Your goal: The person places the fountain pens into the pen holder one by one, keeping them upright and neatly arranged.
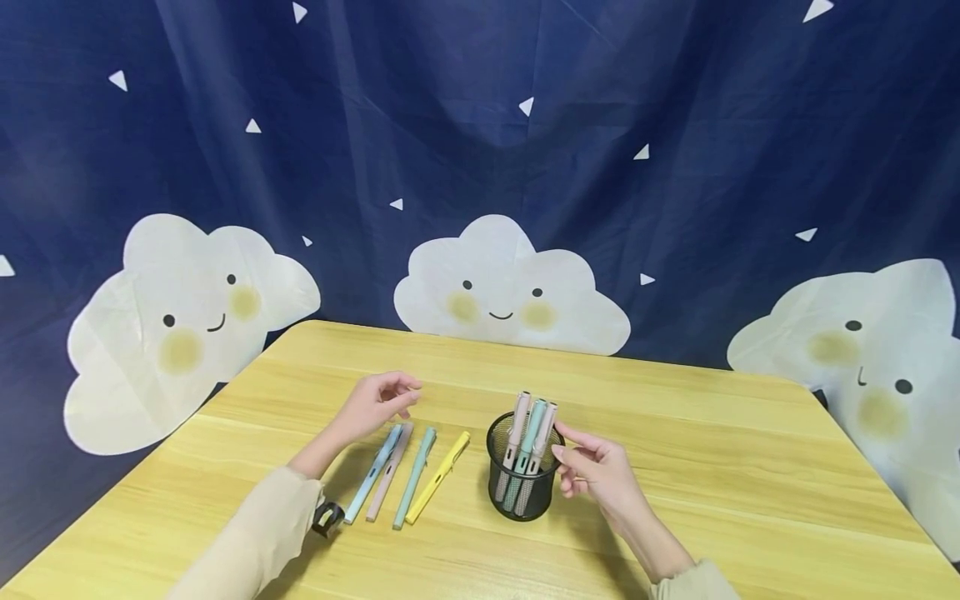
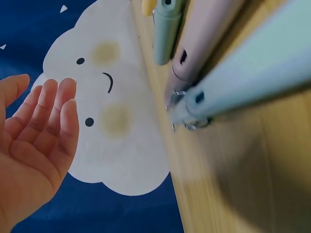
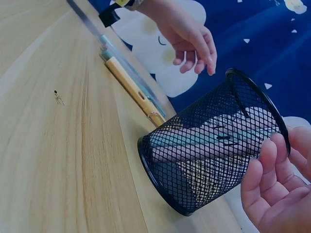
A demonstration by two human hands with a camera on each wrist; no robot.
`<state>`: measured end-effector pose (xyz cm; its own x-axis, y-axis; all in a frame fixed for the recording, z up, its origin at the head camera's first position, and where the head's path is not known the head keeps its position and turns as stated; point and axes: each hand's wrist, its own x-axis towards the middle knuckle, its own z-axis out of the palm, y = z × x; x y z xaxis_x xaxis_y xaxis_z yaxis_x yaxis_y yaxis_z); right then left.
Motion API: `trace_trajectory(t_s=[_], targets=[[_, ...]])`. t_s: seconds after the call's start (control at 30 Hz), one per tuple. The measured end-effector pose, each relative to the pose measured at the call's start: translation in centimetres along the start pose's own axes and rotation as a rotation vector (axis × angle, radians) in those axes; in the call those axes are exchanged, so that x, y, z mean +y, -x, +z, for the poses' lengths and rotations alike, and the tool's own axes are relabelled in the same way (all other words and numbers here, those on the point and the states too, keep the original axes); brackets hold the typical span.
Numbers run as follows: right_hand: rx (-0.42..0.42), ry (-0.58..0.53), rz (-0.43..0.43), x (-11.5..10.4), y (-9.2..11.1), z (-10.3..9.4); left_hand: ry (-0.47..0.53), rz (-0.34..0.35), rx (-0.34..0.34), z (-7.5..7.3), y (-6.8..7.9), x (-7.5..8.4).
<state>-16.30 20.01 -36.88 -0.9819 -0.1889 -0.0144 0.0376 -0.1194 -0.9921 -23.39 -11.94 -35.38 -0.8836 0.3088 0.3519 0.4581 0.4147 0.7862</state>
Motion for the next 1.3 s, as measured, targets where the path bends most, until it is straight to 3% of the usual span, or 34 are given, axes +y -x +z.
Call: trace_trajectory(t_s=[0.37, 0.7, 1.1, 1.3], targets=[[-0.019, -0.003, 0.000, -0.1, 0.0, -0.1, -0.066, -0.007, -0.011, -1.3, 0.4, -1.6], [-0.015, 0.017, 0.011, -0.2, 0.1, -0.1, -0.070, -0.055, -0.103, -2.3, 0.9, -2.7], [-0.013, 0.013, 0.013, 0.0, 0.1, -0.2, -0.196, -0.076, -0.209, -2.9, 1.5, -3.0], [-0.009, 0.012, 0.011, 0.1, 0.0, -0.3, -0.202, -0.151, -0.270, -3.1, 1.7, -3.2]])
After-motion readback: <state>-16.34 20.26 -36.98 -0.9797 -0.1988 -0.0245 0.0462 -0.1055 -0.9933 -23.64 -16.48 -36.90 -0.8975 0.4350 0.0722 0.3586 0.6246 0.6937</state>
